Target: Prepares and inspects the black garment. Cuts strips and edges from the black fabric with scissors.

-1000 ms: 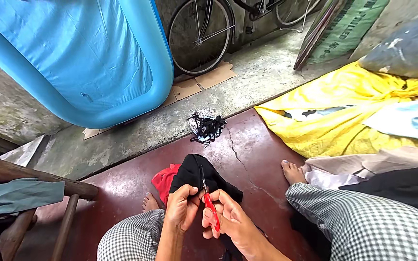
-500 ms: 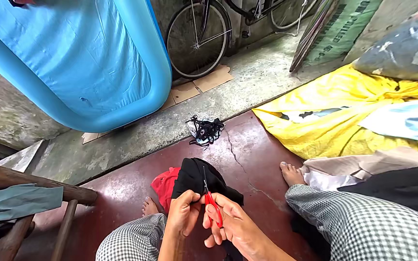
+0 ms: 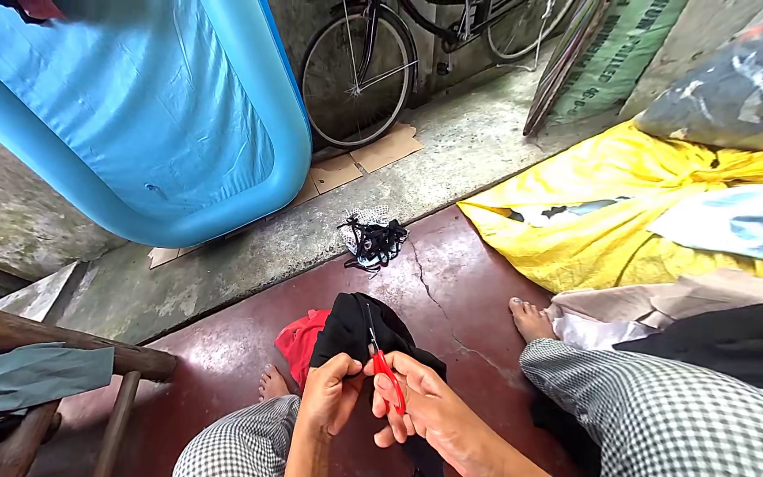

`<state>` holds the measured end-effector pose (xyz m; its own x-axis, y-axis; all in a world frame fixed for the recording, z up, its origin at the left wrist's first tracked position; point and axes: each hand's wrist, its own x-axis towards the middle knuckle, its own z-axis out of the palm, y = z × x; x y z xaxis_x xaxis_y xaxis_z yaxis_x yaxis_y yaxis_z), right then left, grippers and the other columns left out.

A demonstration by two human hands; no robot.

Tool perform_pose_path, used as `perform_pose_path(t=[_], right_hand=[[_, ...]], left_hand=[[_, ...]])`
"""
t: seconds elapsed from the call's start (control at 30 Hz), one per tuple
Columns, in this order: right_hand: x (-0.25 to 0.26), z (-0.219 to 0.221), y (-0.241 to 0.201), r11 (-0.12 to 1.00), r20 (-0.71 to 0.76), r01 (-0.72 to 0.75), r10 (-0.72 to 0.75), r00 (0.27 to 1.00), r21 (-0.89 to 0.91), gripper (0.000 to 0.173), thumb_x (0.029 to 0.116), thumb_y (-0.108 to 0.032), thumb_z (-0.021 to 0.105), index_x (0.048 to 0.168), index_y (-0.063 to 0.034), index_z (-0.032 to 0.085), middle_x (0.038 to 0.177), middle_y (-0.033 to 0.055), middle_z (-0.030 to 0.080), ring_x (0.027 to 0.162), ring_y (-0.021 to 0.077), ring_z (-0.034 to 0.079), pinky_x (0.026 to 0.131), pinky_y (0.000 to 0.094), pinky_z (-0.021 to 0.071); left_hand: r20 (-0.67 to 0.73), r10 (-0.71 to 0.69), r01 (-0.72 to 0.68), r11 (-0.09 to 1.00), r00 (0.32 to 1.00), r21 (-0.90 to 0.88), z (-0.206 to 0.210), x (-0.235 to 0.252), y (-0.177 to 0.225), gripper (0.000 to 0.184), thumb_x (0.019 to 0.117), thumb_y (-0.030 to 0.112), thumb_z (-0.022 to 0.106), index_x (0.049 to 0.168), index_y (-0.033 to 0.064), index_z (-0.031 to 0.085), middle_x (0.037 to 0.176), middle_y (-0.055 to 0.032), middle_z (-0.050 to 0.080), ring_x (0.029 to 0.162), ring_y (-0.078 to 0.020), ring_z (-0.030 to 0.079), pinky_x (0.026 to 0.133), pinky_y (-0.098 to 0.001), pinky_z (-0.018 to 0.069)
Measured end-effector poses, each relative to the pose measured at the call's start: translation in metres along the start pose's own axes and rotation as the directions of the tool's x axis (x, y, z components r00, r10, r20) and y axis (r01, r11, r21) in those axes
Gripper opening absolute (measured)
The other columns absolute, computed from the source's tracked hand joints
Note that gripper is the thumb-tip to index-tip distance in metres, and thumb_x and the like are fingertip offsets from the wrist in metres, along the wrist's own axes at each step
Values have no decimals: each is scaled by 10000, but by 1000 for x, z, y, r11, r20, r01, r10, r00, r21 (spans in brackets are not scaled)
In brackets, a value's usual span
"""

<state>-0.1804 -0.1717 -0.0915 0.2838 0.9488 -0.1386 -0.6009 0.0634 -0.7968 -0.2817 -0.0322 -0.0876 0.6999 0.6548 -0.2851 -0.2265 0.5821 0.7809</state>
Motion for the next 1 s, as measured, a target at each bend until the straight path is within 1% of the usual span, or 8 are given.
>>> perform_pose_path(t=[0.23, 0.37, 0.5, 0.67, 0.77, 0.9, 0.93, 1.0], right_hand=[[-1, 3, 0, 998, -71, 44, -41, 997, 34, 291, 966, -166, 681, 1198, -3, 613, 819, 110, 657, 633, 209, 670, 578, 409, 628], [-1, 5, 0, 998, -101, 53, -48, 994, 41, 279, 961, -144, 689, 1189, -1, 615, 811, 114, 655, 628, 211, 672, 570, 401, 628], [-1, 4, 0, 998, -97, 62, -59, 994, 31, 294, 957, -158, 696, 1194, -7, 610, 811, 118, 650, 626, 214, 668, 576, 404, 626], [-1, 3, 0, 996, -77, 88, -88, 993, -4, 308, 948, -172, 707, 1193, -17, 604, 810, 110, 653, 634, 210, 671, 577, 396, 624], [-1, 3, -3, 996, -75, 86, -88, 993, -30, 292, 960, -176, 699, 1189, -17, 614, 818, 113, 655, 639, 211, 675, 574, 393, 625], [0, 1, -4, 995, -72, 92, -95, 993, -46, 284, 970, -170, 686, 1193, -11, 612, 819, 116, 656, 635, 212, 670, 573, 390, 621], [0, 1, -4, 995, -75, 90, -93, 993, -42, 284, 967, -166, 685, 1193, -10, 613, 816, 117, 656, 635, 215, 672, 569, 390, 621], [-1, 1, -4, 996, -78, 81, -84, 993, -43, 273, 970, -168, 682, 1184, -14, 612, 822, 119, 657, 640, 218, 675, 564, 387, 618]], left_hand=[[34, -24, 23, 999, 999, 24, -3, -1, 2, 184, 824, -144, 510, 922, -71, 647, 918, -213, 727, 836, -239, 729, 797, -393, 616], [55, -12, 10, 999, 998, 31, -4, 1, 0, 158, 818, -129, 529, 894, -60, 650, 880, -198, 721, 811, -224, 723, 789, -381, 613], [168, 29, -25, 999, 985, -25, -11, 5, -4, 214, 823, -82, 596, 1023, -75, 669, 987, -235, 724, 895, -254, 732, 854, -412, 604], [314, 150, -140, 989, 938, -57, -23, 4, -16, 317, 741, -55, 674, 1052, -5, 703, 1013, -160, 738, 945, -222, 726, 882, -418, 591], [305, 157, -175, 984, 939, 33, -26, 7, -21, 264, 733, -59, 659, 981, 15, 707, 938, -126, 745, 878, -182, 728, 831, -376, 598], [195, 95, -112, 991, 976, 79, -20, 16, -32, 123, 805, -12, 591, 802, 38, 703, 743, -89, 713, 697, -129, 697, 696, -318, 591], [171, 63, -69, 997, 983, 30, -16, 19, -35, 152, 854, 12, 571, 801, 13, 713, 725, -101, 709, 673, -133, 695, 679, -310, 592], [165, -6, 18, 997, 986, -69, -13, 26, -42, 229, 983, 92, 513, 913, -29, 694, 785, -129, 703, 718, -155, 697, 711, -317, 602]])
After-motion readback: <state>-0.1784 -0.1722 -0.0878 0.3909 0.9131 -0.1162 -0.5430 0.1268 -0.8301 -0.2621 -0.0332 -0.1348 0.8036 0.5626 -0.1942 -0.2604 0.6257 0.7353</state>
